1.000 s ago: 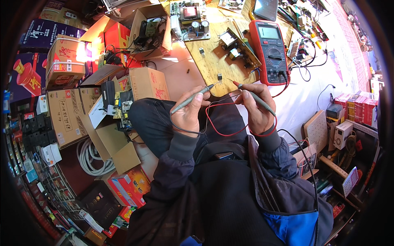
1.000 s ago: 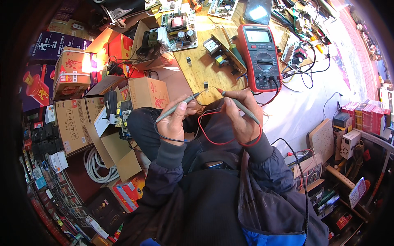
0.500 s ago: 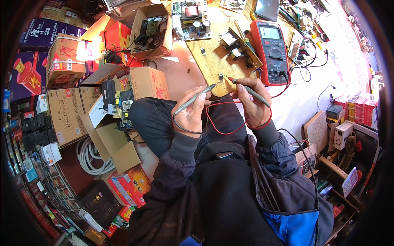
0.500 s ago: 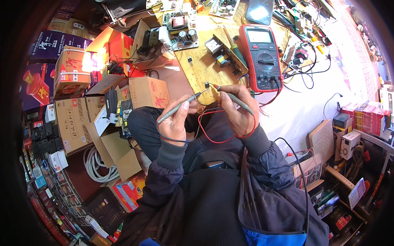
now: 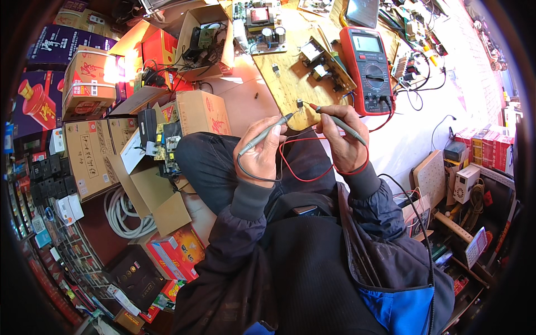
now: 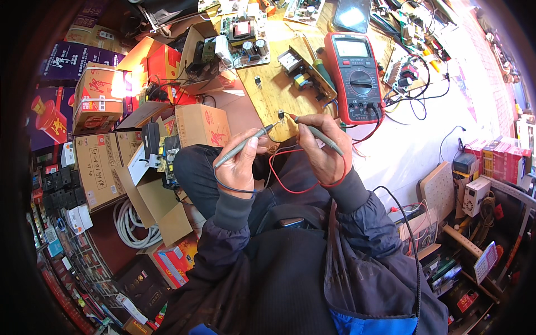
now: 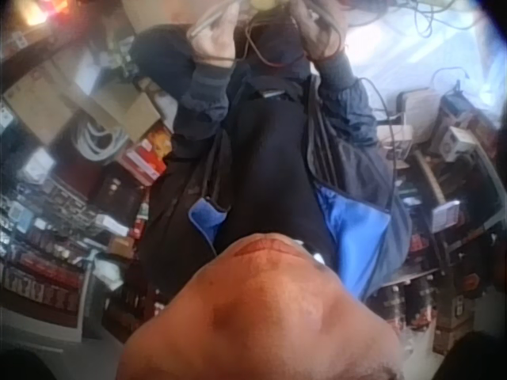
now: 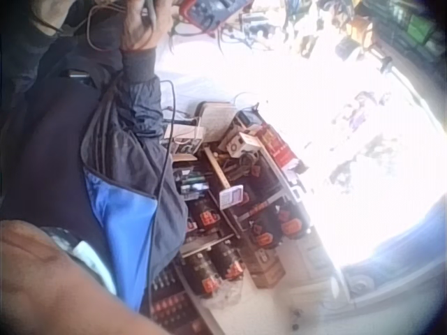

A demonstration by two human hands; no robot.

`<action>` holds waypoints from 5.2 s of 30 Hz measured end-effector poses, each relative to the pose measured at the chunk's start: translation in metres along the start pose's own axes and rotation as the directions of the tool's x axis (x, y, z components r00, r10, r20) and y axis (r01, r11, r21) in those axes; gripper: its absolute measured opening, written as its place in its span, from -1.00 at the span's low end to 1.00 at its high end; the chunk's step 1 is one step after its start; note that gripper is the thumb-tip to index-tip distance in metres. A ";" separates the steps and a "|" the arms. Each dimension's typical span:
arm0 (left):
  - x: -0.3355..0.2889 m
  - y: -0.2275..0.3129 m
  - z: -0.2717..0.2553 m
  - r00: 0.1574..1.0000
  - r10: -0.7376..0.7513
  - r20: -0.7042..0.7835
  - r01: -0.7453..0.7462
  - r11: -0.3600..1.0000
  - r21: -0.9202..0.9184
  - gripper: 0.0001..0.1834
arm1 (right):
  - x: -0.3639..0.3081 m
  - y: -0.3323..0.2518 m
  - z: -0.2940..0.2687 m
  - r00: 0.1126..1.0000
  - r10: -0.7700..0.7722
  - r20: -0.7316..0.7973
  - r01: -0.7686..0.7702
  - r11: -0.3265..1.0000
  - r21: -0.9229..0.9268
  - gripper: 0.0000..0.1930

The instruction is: The person uses a multimeter to test small electronic components on a cluttered workbench. They repeatedly touch the multimeter probes to different points on the components and circuit boards, checking readings on the multimeter display.

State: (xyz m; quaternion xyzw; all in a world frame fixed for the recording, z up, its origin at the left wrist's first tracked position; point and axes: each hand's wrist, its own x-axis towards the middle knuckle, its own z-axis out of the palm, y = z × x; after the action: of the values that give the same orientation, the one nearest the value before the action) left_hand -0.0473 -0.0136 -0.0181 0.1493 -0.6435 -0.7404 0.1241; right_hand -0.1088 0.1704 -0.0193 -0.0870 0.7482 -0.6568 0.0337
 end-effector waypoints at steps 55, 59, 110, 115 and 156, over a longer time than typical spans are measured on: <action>-0.003 0.000 0.006 0.999 -0.029 -0.027 0.029 0.999 -0.029 -0.76 | 0.003 -0.010 -0.001 0.999 0.026 0.029 -0.024 0.999 -0.046 -0.83; -0.003 0.000 0.005 0.999 -0.036 -0.029 0.036 0.999 -0.017 -0.76 | 0.004 -0.009 -0.002 0.999 0.002 0.037 0.000 0.998 -0.067 -0.84; -0.002 0.003 0.003 0.998 0.058 0.018 -0.059 0.994 0.090 -0.79 | 0.003 -0.007 -0.005 0.999 -0.007 0.049 0.011 0.997 -0.073 -0.83; -0.002 0.001 0.005 1.000 0.025 0.000 -0.025 0.999 0.045 -0.78 | 0.003 -0.006 -0.006 0.998 -0.016 0.056 0.020 0.998 -0.065 -0.82; -0.001 -0.004 0.000 0.994 -0.083 -0.065 0.075 0.990 -0.116 -0.68 | 0.002 -0.001 -0.003 0.999 -0.040 -0.007 0.040 0.999 -0.024 -0.82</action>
State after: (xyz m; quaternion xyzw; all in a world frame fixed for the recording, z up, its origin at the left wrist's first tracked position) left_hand -0.0462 -0.0124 -0.0219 0.1932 -0.5891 -0.7746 0.1253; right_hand -0.1107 0.1726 -0.0178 -0.0996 0.7541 -0.6489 0.0166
